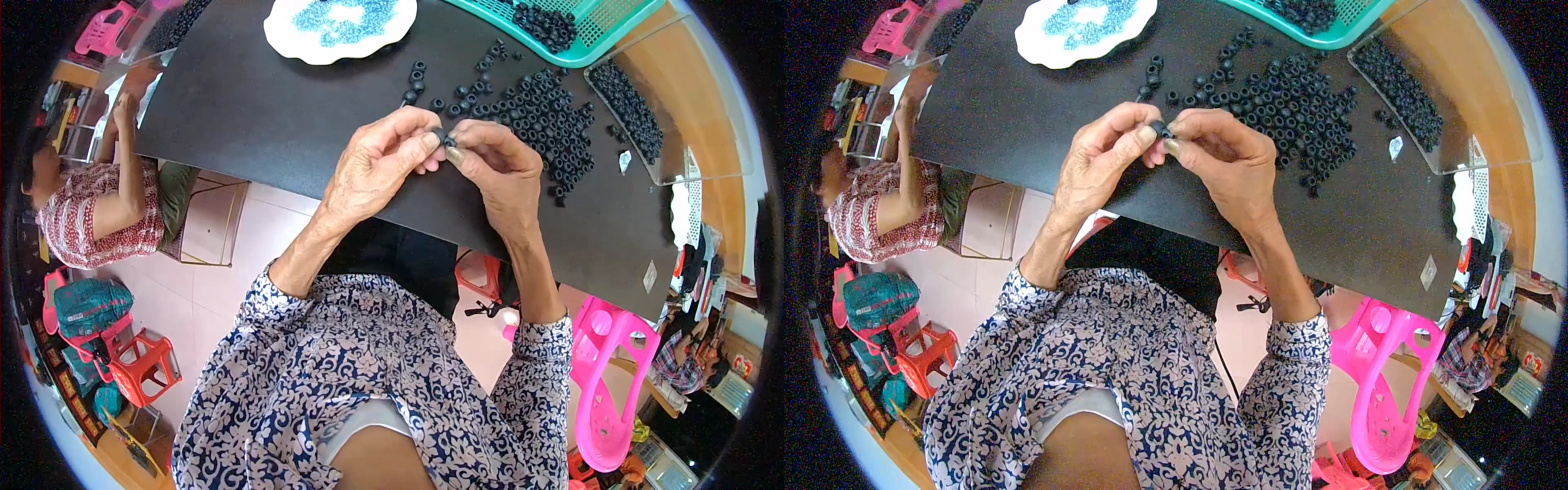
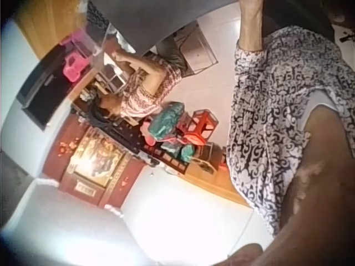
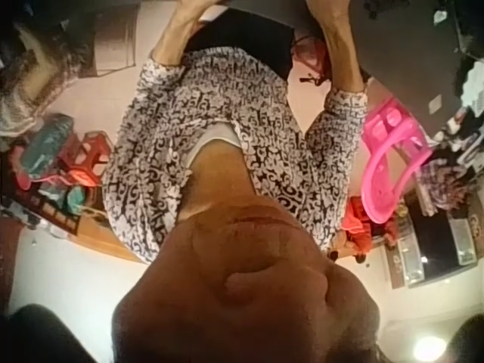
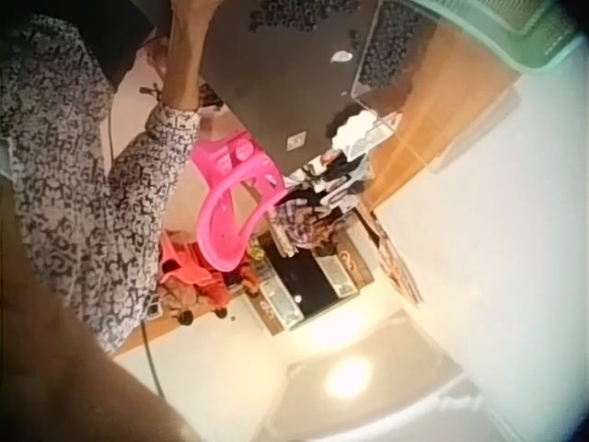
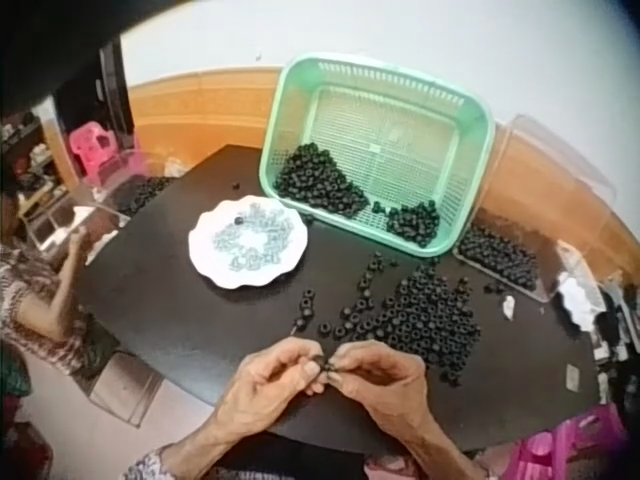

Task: Manual assembly of black rubber grommets with blue beads or pins.

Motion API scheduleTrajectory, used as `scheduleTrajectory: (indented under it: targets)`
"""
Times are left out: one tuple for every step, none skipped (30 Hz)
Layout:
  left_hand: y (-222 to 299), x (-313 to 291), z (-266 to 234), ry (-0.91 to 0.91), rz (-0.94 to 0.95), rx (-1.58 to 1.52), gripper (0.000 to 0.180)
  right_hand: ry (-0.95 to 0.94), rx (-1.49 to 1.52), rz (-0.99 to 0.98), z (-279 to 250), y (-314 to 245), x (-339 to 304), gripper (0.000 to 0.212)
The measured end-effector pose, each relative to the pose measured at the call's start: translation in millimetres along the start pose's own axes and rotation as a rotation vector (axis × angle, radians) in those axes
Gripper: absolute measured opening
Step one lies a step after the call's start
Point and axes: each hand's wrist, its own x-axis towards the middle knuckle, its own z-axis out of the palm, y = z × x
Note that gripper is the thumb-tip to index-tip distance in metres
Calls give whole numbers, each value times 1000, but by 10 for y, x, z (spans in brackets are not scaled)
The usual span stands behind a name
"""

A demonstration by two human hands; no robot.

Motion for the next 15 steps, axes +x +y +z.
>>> scheduleTrajectory:
  targets:
    - [1, 3, -1, 12, 8, 25, 22, -16, 2, -5, -4, 9, 17, 18]
    - [3, 4, 0, 24, 15, 50, 22, -32, 4, -9, -6, 13, 25, 18]
    - [8, 3, 4, 24, 14, 49, 22, -32, 5, -8, -2, 6, 25, 18]
    - [12, -4, 10, 29, 13, 54, 22, -27, -22, -15, 7, -5, 21, 18]
    - [13, -11, 12, 34, 12, 58, 21, -22, -48, -22, 13, -9, 17, 17]
    - [8, -18, 9, 35, 11, 58, 21, -23, -48, -21, 14, -3, 13, 17]
    - [4, -19, 8, 25, 9, 48, 21, -15, -61, -34, 12, -2, 11, 17]
    - [2, -19, 5, 15, 7, 38, 21, -8, -74, -47, 9, -3, 9, 16]
    - [5, -15, -4, 15, 6, 37, 21, -8, -74, -46, 1, -11, 12, 16]
    - [9, -11, -20, -12, -3, 34, 21, -17, -94, -30, -9, -22, 16, 16]
    - [15, -10, -29, -40, -12, 30, 21, -27, -114, -15, -12, -32, 19, 15]
    - [25, -12, -24, -38, -13, 30, 21, -28, -113, -14, -9, -39, 18, 15]
    - [36, -15, -11, -40, -34, 10, 21, -31, -80, -10, -5, -47, 11, 14]
    - [39, -19, 0, -42, -54, -10, 20, -35, -47, -6, 0, -57, 2, 14]
    - [34, -20, 5, -40, -56, -11, 20, -36, -46, -4, 4, -74, -9, 14]
